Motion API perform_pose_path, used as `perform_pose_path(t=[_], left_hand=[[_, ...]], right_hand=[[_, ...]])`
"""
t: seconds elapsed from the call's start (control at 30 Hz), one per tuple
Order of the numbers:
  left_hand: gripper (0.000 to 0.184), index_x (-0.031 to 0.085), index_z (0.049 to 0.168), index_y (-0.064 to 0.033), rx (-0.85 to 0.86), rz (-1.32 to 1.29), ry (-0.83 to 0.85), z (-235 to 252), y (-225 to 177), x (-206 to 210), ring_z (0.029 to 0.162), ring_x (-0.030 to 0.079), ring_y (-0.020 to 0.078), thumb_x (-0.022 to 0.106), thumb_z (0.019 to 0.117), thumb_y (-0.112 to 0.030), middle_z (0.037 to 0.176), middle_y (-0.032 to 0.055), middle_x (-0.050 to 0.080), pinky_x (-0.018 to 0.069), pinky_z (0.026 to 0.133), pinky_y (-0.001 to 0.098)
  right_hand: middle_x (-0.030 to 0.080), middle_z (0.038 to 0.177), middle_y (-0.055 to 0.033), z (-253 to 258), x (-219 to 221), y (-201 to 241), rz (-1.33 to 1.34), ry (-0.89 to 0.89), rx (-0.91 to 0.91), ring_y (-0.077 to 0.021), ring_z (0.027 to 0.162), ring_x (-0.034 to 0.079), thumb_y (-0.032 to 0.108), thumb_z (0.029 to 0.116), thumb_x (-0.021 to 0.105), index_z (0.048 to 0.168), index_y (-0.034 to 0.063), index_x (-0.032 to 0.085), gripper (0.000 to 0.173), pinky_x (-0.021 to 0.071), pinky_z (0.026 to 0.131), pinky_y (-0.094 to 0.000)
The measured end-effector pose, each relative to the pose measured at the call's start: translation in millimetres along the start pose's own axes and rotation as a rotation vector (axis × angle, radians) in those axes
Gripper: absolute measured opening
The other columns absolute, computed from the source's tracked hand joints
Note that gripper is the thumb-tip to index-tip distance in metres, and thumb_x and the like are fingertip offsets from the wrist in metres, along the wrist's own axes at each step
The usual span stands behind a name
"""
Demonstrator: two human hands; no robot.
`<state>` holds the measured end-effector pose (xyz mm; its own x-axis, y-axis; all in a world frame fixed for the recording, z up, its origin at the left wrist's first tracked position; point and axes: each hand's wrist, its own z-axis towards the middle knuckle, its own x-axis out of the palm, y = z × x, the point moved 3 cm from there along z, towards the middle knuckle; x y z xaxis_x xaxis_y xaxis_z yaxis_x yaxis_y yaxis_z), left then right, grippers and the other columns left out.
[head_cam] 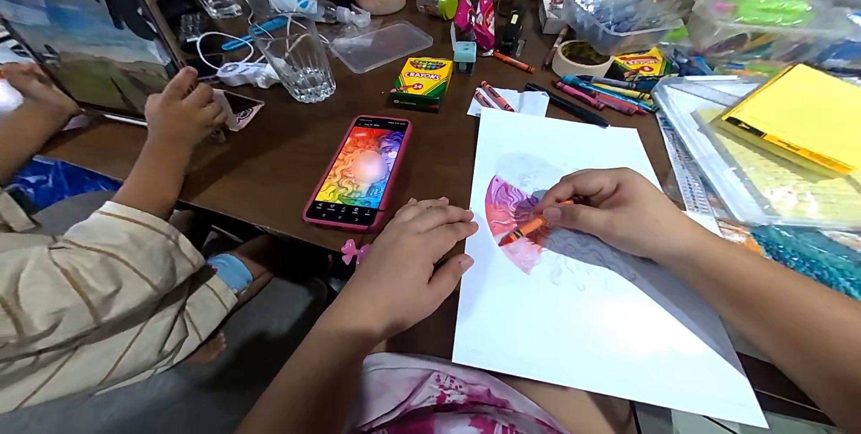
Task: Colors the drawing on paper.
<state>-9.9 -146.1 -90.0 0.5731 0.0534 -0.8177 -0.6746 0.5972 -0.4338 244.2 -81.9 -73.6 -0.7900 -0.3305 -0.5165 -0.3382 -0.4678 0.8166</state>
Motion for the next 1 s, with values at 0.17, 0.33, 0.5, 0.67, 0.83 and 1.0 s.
perform_pose_path(t=[0.17, 0.33, 0.5, 0.67, 0.83, 1.0], left_hand=[[0.036, 0.075, 0.12, -0.0116, -0.003, -0.002, -0.003, 0.1, 0.3, 0.3, 0.135, 0.054, 0.0233, 0.055, 0.0964, -0.029, 0.133, 0.0012, 0.067, 0.0362, 0.117, 0.0469], [0.036, 0.075, 0.121, -0.0116, -0.015, -0.005, 0.005, 0.2, 0.1, 0.0, 0.136, 0.053, 0.0232, 0.055, 0.0967, -0.029, 0.133, 0.0012, 0.067, 0.0355, 0.117, 0.0467], [0.036, 0.075, 0.121, -0.0115, -0.009, -0.004, 0.006, 0.3, 0.8, 0.0, 0.136, 0.053, 0.0233, 0.054, 0.0972, -0.03, 0.134, 0.0014, 0.067, 0.0351, 0.117, 0.0458], [0.036, 0.074, 0.122, -0.0121, -0.014, -0.002, 0.013, 0.7, 0.3, -1.0, 0.136, 0.053, 0.0226, 0.055, 0.0967, -0.029, 0.134, 0.0006, 0.067, 0.0347, 0.118, 0.0452], [0.036, 0.074, 0.122, -0.0118, -0.003, 0.005, 0.011, 1.0, 0.4, -0.5, 0.136, 0.053, 0.0229, 0.054, 0.0971, -0.029, 0.134, 0.0014, 0.066, 0.0347, 0.117, 0.0458], [0.035, 0.075, 0.121, -0.0107, -0.003, 0.001, 0.003, 1.1, 0.0, -0.8, 0.135, 0.053, 0.0236, 0.055, 0.0965, -0.027, 0.133, 0.002, 0.067, 0.0351, 0.117, 0.0462]], right_hand=[[0.068, 0.078, 0.0112, -0.3, -0.6, -1.1, 0.014, 0.02, -0.024, 0.0067, 0.067, 0.059, 0.014, 0.0888, 0.068, 0.084, 0.0149, 0.076, 0.009, 0.0472, 0.058, -0.01], [0.068, 0.078, 0.0111, 1.0, 0.0, 0.8, -0.009, 0.006, -0.015, 0.0074, 0.068, 0.059, 0.013, 0.0908, 0.069, 0.088, 0.014, 0.076, 0.008, 0.0479, 0.059, -0.0093], [0.067, 0.079, 0.0111, 1.5, -0.2, -0.8, -0.016, 0.009, -0.019, 0.0072, 0.069, 0.06, 0.014, 0.0907, 0.068, 0.087, 0.0148, 0.076, 0.008, 0.0484, 0.06, -0.0096], [0.066, 0.076, 0.012, 1.0, -1.1, -1.8, 0.016, 0.025, -0.027, 0.0072, 0.067, 0.058, 0.015, 0.0882, 0.068, 0.083, 0.0162, 0.075, 0.01, 0.0457, 0.057, -0.0098], [0.068, 0.078, 0.0118, 1.7, -1.1, -1.3, -0.001, 0.026, -0.036, 0.0074, 0.068, 0.059, 0.014, 0.0909, 0.068, 0.087, 0.0146, 0.076, 0.009, 0.0477, 0.059, -0.0094], [0.069, 0.079, 0.0114, 1.7, -0.3, 0.7, -0.005, 0.009, 0.001, 0.0073, 0.069, 0.06, 0.013, 0.0914, 0.069, 0.088, 0.0143, 0.076, 0.008, 0.049, 0.061, -0.0101]])
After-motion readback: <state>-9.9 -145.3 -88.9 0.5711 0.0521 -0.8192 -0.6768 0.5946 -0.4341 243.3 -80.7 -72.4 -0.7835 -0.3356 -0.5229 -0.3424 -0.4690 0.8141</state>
